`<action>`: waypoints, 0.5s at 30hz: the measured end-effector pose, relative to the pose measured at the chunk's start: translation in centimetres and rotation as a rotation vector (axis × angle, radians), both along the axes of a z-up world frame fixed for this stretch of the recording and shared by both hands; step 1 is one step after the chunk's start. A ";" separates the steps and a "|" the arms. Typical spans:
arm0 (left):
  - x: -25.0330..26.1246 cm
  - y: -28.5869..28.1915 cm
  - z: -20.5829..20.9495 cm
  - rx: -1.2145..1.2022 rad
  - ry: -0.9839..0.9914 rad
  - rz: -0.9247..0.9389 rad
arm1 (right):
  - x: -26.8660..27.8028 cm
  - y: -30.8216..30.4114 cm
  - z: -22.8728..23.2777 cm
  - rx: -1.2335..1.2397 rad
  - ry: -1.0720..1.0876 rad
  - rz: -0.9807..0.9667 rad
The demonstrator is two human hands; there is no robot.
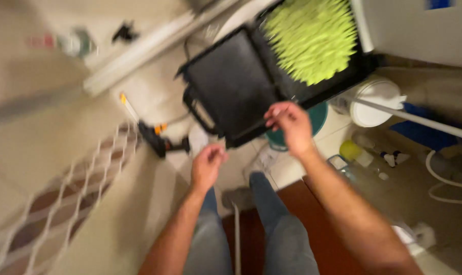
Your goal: The recorder assembles and organizes various cleaning tools, including a pressure washer wand and brushes, in a bathroom.
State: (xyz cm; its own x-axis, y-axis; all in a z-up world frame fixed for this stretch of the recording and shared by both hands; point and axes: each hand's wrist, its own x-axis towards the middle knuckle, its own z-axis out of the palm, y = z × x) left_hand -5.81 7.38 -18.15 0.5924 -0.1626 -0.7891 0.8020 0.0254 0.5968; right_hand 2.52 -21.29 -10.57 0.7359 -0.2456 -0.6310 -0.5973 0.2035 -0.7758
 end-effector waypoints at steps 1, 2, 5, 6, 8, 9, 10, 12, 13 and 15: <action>-0.9 0.5 0.5 0.012 0.026 0.033 | -3.3 2.9 0.5 0.012 0.026 0.033; -0.6 0.9 0.2 0.085 -0.092 0.034 | -5.5 5.6 0.4 -0.171 -0.109 0.138; -2.1 3.1 -3.1 0.248 -0.180 0.117 | -10.2 12.0 0.2 -0.318 -0.224 0.416; -3.8 4.1 -4.2 0.316 -0.146 0.159 | -12.1 13.9 0.6 -0.301 -0.178 0.558; -5.3 6.7 -5.5 0.385 -0.071 0.157 | -13.3 16.7 -0.1 -0.251 -0.166 0.674; -6.0 8.0 -6.2 0.436 -0.014 0.126 | -13.9 18.2 -0.6 -0.217 -0.161 0.756; -7.1 9.4 -7.5 0.447 -0.001 0.145 | -14.5 18.9 -2.1 -0.203 -0.159 0.778; -9.4 11.9 -10.2 0.497 0.119 -0.002 | -15.8 20.3 -5.2 -0.176 -0.152 0.901; -9.5 12.9 -10.9 0.501 0.135 0.014 | -15.6 20.9 -6.5 -0.165 -0.145 0.920; -9.9 15.0 -12.1 0.647 0.025 -0.124 | -15.3 22.3 -9.3 -0.187 -0.035 0.931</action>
State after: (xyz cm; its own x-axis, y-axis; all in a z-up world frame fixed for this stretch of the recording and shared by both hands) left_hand -15.67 22.34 -30.28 0.5802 0.2830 -0.7637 0.7894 -0.4261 0.4418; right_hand -12.75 1.01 -19.84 0.7043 0.3548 -0.6149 -0.4327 -0.4721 -0.7681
